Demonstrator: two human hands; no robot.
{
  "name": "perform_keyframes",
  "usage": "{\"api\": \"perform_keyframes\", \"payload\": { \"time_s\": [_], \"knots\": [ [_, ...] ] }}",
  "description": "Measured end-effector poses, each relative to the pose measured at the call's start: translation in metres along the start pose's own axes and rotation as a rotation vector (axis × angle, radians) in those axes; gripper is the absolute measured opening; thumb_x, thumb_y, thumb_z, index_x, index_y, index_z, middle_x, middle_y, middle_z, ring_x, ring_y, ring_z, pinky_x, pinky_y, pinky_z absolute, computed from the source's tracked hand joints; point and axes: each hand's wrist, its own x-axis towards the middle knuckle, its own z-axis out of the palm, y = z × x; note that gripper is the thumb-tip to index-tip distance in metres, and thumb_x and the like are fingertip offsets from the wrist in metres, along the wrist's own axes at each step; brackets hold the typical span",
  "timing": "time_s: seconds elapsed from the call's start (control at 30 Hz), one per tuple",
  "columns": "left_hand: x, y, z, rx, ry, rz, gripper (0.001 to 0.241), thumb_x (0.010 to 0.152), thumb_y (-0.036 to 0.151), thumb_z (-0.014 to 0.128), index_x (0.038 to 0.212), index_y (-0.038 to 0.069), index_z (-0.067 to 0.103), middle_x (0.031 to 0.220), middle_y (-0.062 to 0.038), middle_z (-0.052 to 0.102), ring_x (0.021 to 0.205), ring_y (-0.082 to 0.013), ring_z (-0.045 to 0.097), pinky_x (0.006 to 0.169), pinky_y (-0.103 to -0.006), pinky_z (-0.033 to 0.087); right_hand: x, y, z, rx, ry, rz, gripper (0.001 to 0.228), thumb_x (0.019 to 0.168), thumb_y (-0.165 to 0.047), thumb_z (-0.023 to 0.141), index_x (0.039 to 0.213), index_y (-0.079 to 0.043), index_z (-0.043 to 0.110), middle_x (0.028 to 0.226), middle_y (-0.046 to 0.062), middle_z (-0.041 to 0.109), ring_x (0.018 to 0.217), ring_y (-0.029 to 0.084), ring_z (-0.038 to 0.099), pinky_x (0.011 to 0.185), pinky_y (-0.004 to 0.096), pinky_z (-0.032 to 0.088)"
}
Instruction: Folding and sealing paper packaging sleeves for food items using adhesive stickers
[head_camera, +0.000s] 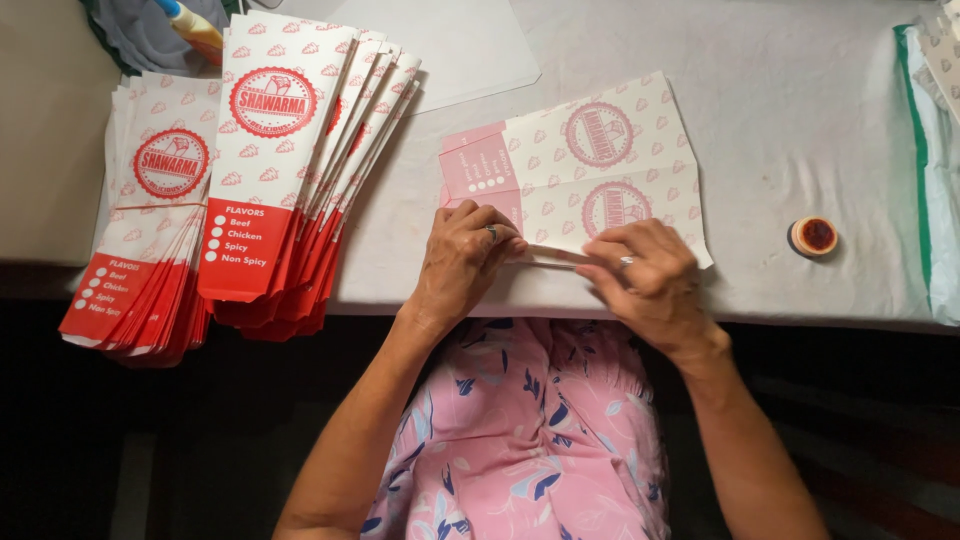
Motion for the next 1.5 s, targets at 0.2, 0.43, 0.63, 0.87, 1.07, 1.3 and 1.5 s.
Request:
{"api": "perform_keyframes", "payload": {
  "time_s": [0.2, 0.43, 0.63, 0.87, 1.07, 1.3, 1.5],
  "knots": [
    [-0.003, 0.000, -0.003, 0.046, 0.041, 0.082, 0.013, 0.094, 0.025, 0.074, 0.084, 0.017, 0.076, 0.086, 0.006, 0.070, 0.083, -0.0123, 0.061, 0.085, -0.0287, 0.044, 0.014, -0.021, 0.044, 0.011, 0.116, -0.038, 0.009, 0.096, -0.022, 0.076, 0.096, -0.012, 0.075, 0.092, 0.002, 0.069, 0.088, 0.025, 0.065, 0.079, 0.037, 0.053],
    [-0.003, 0.006, -0.028, 0.007, 0.033, 0.195, 0.006, 0.092, 0.014, 0.075, 0.095, 0.011, 0.071, 0.099, -0.005, 0.069, 0.091, -0.0240, 0.065, 0.087, -0.0365, 0.050, 0.013, -0.026, 0.058, -0.040, 0.181, -0.072, 0.011, 0.098, -0.021, 0.076, 0.090, -0.013, 0.074, 0.091, 0.001, 0.068, 0.089, 0.023, 0.064, 0.077, 0.036, 0.050],
    [-0.021, -0.022, -0.037, -0.064, 0.070, 0.145, 0.008, 0.093, 0.012, 0.075, 0.093, 0.009, 0.068, 0.106, -0.006, 0.067, 0.102, -0.0265, 0.068, 0.091, -0.0351, 0.057, 0.012, -0.025, 0.061, -0.019, 0.210, -0.076, 0.011, 0.097, -0.020, 0.077, 0.089, -0.012, 0.075, 0.090, 0.000, 0.069, 0.089, 0.023, 0.064, 0.077, 0.035, 0.050],
    [-0.020, -0.018, -0.042, -0.197, 0.078, -0.086, 0.015, 0.089, 0.012, 0.080, 0.081, 0.001, 0.072, 0.102, -0.008, 0.067, 0.103, -0.0228, 0.069, 0.093, -0.0335, 0.059, 0.017, -0.029, 0.055, 0.034, 0.178, -0.018, 0.014, 0.095, -0.018, 0.079, 0.085, -0.011, 0.073, 0.088, 0.003, 0.066, 0.088, 0.024, 0.062, 0.078, 0.036, 0.049],
    [-0.019, -0.019, -0.034, -0.161, 0.098, -0.141, 0.018, 0.093, 0.012, 0.077, 0.081, -0.001, 0.073, 0.098, -0.007, 0.065, 0.102, -0.0213, 0.067, 0.093, -0.0320, 0.059, 0.021, -0.021, 0.059, 0.185, 0.083, 0.143, 0.016, 0.095, -0.018, 0.078, 0.083, -0.009, 0.073, 0.074, 0.002, 0.058, 0.073, 0.023, 0.059, 0.072, 0.034, 0.052],
    [-0.014, -0.025, -0.030, -0.198, 0.080, -0.239, 0.023, 0.091, 0.016, 0.079, 0.076, 0.000, 0.072, 0.097, -0.006, 0.061, 0.096, -0.0234, 0.067, 0.086, -0.0332, 0.060, 0.036, -0.010, 0.049, 0.302, -0.070, 0.266, 0.009, 0.088, -0.015, 0.083, 0.084, -0.012, 0.077, 0.070, 0.004, 0.061, 0.069, 0.022, 0.064, 0.068, 0.032, 0.053],
    [-0.011, -0.023, -0.031, -0.226, 0.065, -0.313, 0.023, 0.088, 0.015, 0.082, 0.073, 0.000, 0.072, 0.096, -0.009, 0.060, 0.091, -0.0262, 0.069, 0.079, -0.0341, 0.060, 0.044, -0.011, 0.043, 0.391, -0.135, 0.351, 0.008, 0.084, -0.012, 0.085, 0.086, -0.011, 0.077, 0.068, 0.007, 0.064, 0.067, 0.024, 0.066, 0.066, 0.033, 0.053]
  ]
}}
